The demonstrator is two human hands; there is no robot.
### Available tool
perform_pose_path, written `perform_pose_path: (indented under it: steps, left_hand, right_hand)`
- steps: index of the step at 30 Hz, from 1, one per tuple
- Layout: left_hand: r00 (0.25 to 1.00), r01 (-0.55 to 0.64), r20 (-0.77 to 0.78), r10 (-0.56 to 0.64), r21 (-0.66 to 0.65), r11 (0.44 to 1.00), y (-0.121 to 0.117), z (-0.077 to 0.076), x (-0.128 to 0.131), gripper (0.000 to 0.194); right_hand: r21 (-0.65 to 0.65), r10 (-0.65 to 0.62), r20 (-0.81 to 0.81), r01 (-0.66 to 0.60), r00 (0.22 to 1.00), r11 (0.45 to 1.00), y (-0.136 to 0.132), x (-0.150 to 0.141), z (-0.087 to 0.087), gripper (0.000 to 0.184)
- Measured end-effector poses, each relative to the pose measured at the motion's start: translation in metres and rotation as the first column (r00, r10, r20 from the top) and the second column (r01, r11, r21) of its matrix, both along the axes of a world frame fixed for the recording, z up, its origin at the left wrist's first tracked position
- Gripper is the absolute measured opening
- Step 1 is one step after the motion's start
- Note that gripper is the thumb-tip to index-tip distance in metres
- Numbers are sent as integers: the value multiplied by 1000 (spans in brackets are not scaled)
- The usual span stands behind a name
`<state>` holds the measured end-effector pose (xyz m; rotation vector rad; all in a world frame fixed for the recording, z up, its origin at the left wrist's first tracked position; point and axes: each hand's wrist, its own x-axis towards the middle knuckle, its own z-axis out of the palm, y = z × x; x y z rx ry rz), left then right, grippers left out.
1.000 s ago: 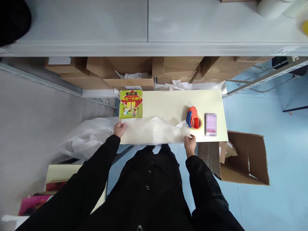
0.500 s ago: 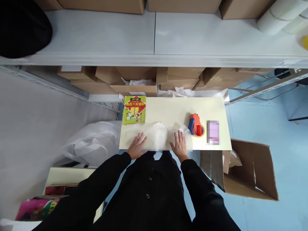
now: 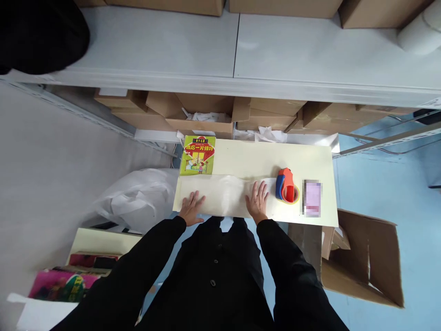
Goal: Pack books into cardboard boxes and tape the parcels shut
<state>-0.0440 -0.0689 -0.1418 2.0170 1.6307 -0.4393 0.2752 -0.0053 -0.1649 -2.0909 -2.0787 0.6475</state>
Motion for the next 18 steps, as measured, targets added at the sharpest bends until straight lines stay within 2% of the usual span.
perform_pose_path:
  steps: [2,7,11,13,16,18]
  left_hand:
    - [1000,14,-12,-15,-7,1000,0,1,-5,109]
    - [1000,-23,-4,23,9,1000,5,2,-19,104]
    - [991,-133,15,132,56,990,9,5,-29,95]
    - [981,-189,68,183,110,976,12,9,-34,85]
    - [944,-309,196,264,254,917,29,18,-48,60]
    - [887,-449,291,360,352,822,50,23,-60,50]
  right_hand:
    - [-32,20,-4,-21,1000,999,-6,-11,-3,73]
    - [-82,-7,-43,3,999,997,-7,-28,-8,69]
    - [-65,-21,-83,15,996,998,6,-39,0,68]
    - [-39,-5,-97,1,995,999,16,-47,7,67]
    - [6,59,-156,-59,986,998,35,-63,20,65]
    - [15,95,-221,-94,971,995,52,-76,27,64]
